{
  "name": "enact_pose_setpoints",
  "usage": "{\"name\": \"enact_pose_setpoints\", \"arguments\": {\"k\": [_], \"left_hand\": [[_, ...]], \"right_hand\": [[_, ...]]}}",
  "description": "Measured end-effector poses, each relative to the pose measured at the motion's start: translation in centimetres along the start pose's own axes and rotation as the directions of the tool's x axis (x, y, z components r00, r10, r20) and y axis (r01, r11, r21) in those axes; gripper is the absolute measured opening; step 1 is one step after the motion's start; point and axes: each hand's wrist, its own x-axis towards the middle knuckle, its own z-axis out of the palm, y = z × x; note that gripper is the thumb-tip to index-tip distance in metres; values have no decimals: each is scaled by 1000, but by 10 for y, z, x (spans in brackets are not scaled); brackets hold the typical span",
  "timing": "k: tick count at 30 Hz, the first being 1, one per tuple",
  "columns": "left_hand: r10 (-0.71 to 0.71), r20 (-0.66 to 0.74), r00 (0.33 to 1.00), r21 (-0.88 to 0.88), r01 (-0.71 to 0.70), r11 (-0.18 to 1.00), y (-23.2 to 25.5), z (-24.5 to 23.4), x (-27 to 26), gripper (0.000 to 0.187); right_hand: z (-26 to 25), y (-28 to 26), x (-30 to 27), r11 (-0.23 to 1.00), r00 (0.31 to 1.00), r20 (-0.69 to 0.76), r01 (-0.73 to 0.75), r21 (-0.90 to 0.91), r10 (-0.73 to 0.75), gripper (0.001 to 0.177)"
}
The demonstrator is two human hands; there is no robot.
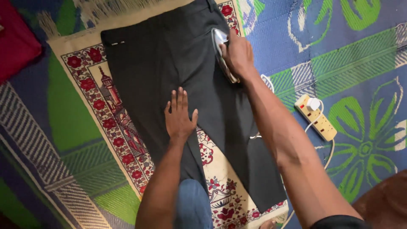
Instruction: Ironing a pair of black trousers on the floor mat
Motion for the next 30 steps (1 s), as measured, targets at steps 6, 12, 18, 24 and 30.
{"name": "enact_pose_setpoints", "arguments": {"k": [6,12,18,24,30], "left_hand": [[-9,38,999,21,8,1000,-2,-3,5,82],[-20,78,997,12,19,1000,-2,-1,10,83],[-22,44,999,12,21,1000,-1,-2,6,82],[-26,56,998,-37,28,999,2,-2,3,84],[-8,61,998,19,7,1000,-4,2,4,82]], "right_hand": [[1,-8,17,996,993,-115,41,74,-32,29],[-3,-21,35,998,990,-133,-43,53,50,32],[13,-23,47,995,981,-176,-77,59,86,32],[8,-54,52,946,943,72,324,14,-324,36],[19,-43,89,997,988,-134,-68,37,72,33]]}}
